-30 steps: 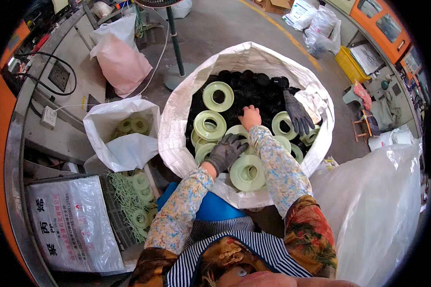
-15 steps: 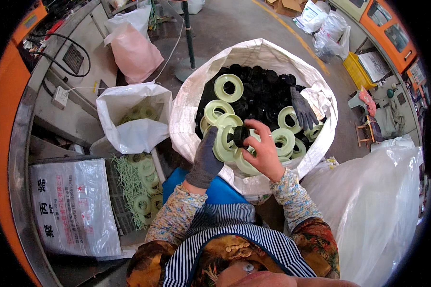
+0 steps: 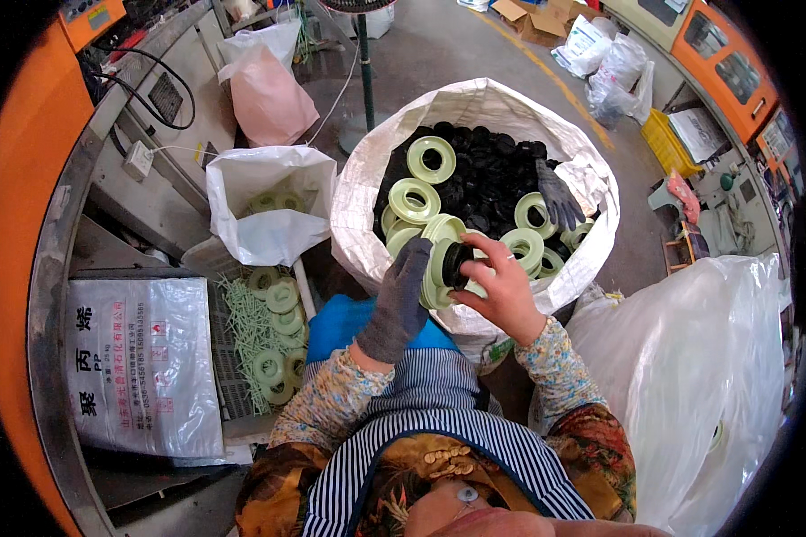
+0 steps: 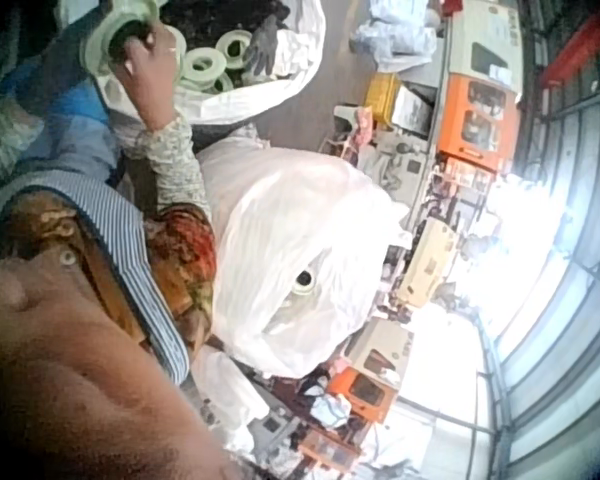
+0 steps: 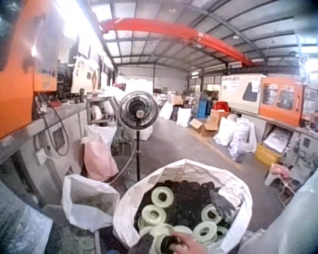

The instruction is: The person sits on the floor and repeatedly picks up light green and black circular plastic parts from a large sack. They insert the black inner piece into the green outer ring and place the assembled unit into a nearby white crate. The person briefly interacts with an orange machine control panel before resuming the assembly.

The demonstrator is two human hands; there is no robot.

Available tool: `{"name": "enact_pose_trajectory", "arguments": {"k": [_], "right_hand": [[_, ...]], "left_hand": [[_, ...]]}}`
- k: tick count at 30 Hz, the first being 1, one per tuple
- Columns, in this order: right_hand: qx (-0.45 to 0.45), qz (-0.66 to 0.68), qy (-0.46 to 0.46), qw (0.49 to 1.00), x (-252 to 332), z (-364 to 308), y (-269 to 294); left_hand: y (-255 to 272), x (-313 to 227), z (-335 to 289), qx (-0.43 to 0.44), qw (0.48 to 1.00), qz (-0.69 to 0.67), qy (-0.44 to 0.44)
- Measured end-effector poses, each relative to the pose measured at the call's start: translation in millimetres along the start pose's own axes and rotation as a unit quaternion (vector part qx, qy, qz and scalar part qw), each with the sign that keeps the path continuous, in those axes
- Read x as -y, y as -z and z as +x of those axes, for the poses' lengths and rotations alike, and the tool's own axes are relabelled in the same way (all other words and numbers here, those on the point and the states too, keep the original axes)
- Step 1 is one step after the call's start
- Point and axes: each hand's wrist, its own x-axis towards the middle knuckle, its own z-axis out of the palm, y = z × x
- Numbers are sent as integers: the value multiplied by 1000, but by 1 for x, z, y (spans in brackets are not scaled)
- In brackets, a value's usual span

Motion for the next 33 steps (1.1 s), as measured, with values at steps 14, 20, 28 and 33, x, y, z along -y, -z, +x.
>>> {"name": "enact_pose_trajectory", "arguments": {"k": [14, 20, 28, 33], "right_hand": [[-27, 236, -329, 914, 11, -22, -6], [43, 327, -331, 884, 6, -46, -5], [-12, 630, -435, 643, 7, -48, -8], [2, 819, -345, 459, -17, -76, -18]], "left_hand": [[-20, -33, 0, -7, 969, -184, 164], [-29, -21, -12, -13, 967, -199, 161], [-31, -40, -7, 18, 990, -101, 94], [0, 16, -31, 165, 965, -92, 182]]}}
